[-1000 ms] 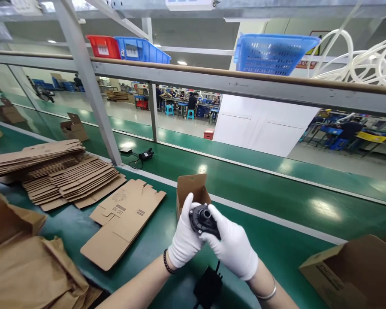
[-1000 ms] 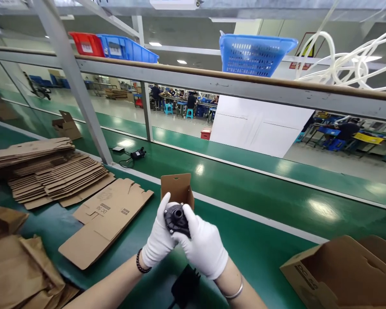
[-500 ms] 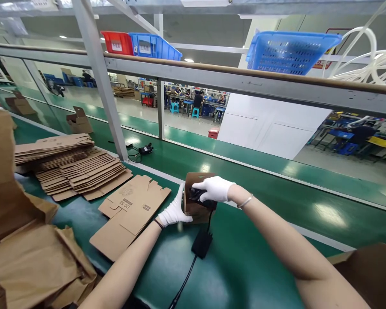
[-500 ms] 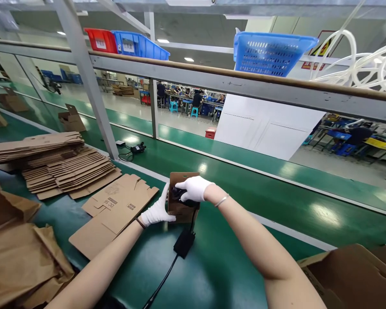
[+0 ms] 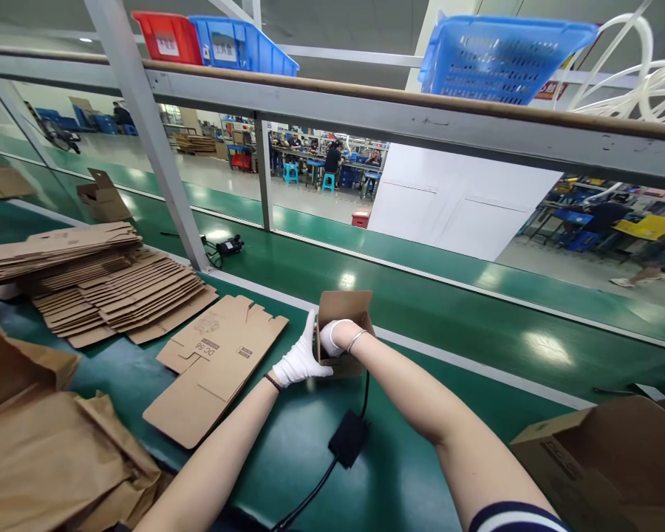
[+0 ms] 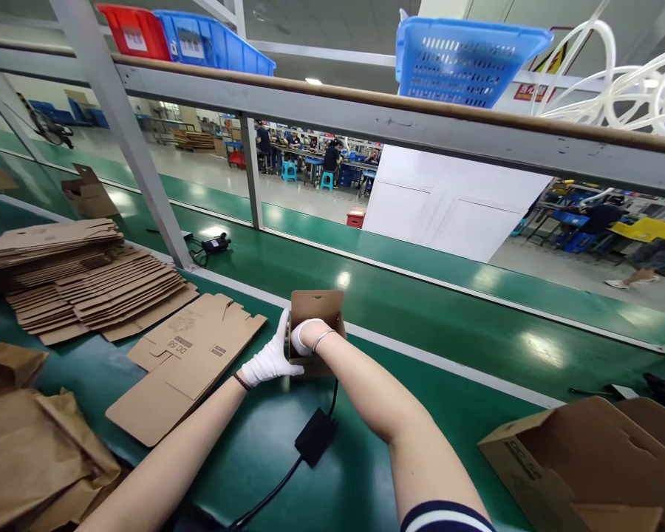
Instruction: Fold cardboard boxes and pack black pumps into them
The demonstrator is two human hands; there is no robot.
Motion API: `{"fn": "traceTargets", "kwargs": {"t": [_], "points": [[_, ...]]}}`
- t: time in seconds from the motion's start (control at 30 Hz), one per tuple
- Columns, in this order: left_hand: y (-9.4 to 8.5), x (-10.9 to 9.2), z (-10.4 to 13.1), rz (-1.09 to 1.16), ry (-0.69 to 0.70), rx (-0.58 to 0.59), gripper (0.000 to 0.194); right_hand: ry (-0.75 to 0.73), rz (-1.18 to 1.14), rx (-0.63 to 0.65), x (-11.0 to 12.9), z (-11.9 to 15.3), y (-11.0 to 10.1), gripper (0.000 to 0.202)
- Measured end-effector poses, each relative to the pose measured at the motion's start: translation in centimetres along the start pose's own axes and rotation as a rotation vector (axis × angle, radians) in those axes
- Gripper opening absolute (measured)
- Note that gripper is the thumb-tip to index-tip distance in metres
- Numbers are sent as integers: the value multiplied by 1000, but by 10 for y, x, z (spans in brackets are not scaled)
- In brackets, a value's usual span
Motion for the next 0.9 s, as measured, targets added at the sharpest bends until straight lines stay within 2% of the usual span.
{"fn": "traceTargets", "kwargs": {"t": [0.1, 0.17, 0.2, 0.23, 0.27, 0.3, 0.33, 0.4, 0.43, 0.47, 0.53, 0.6, 0.67, 0.73, 0.8, 0.83, 0.9], "points": [[-6, -19, 6, -88, 76, -25, 124, 27, 36, 18, -3, 26, -9, 30], [-12, -36, 24, -223, 96, -119, 112, 61, 85, -57, -14, 55, -29, 25], [-13, -43, 37, -297, 84, -164, 100, 89, 107, -104, -24, 73, -37, 25], [-9, -48, 52, -365, 55, -189, 83, 151, 134, -214, -37, 95, -48, 27], [2, -48, 68, -405, 7, -172, 66, 210, 148, -245, -50, 116, -47, 31], [18, -43, 84, -412, -51, -108, 54, 281, 130, -187, -65, 135, -34, 36], [37, -35, 98, -408, -116, -37, 52, 299, 72, -78, -75, 150, -10, 40], [73, -13, 120, -405, -221, 52, 73, 339, -169, 134, -84, 176, 45, 47], [85, -3, 126, -409, -253, 49, 85, 352, -327, 198, -83, 185, 70, 49], [93, 5, 128, -393, -268, 30, 87, 365, -489, 217, -80, 191, 88, 53], [101, 15, 124, -249, -299, -18, 80, 385, -806, 168, -73, 197, 104, 63], [111, 21, 117, 96, -367, 18, 65, 399, -1001, 42, -71, 198, 98, 69], [125, 16, 113, 503, -440, 116, 62, 380, -1021, -72, -70, 197, 82, 70], [131, 4, 111, 742, -455, 180, 63, 301, -967, -67, -62, 192, 71, 66], [128, -5, 110, 670, -454, 221, 61, 212, -943, 30, -50, 184, 68, 63], [123, -9, 109, 517, -451, 250, 59, 190, -923, 65, -47, 182, 66, 59], [98, -26, 95, 65, -366, 234, 54, 214, -781, 68, -52, 179, 54, 48]]}}
Point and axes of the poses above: each hand's wrist, its own z-axis away from the middle knuckle, its own y-axis out of the palm, x = y × z, the point moved 9 cm from there along -z, towards the middle knuckle, and after that the axes turned 7 degrees about z, right-handed, at the moved point
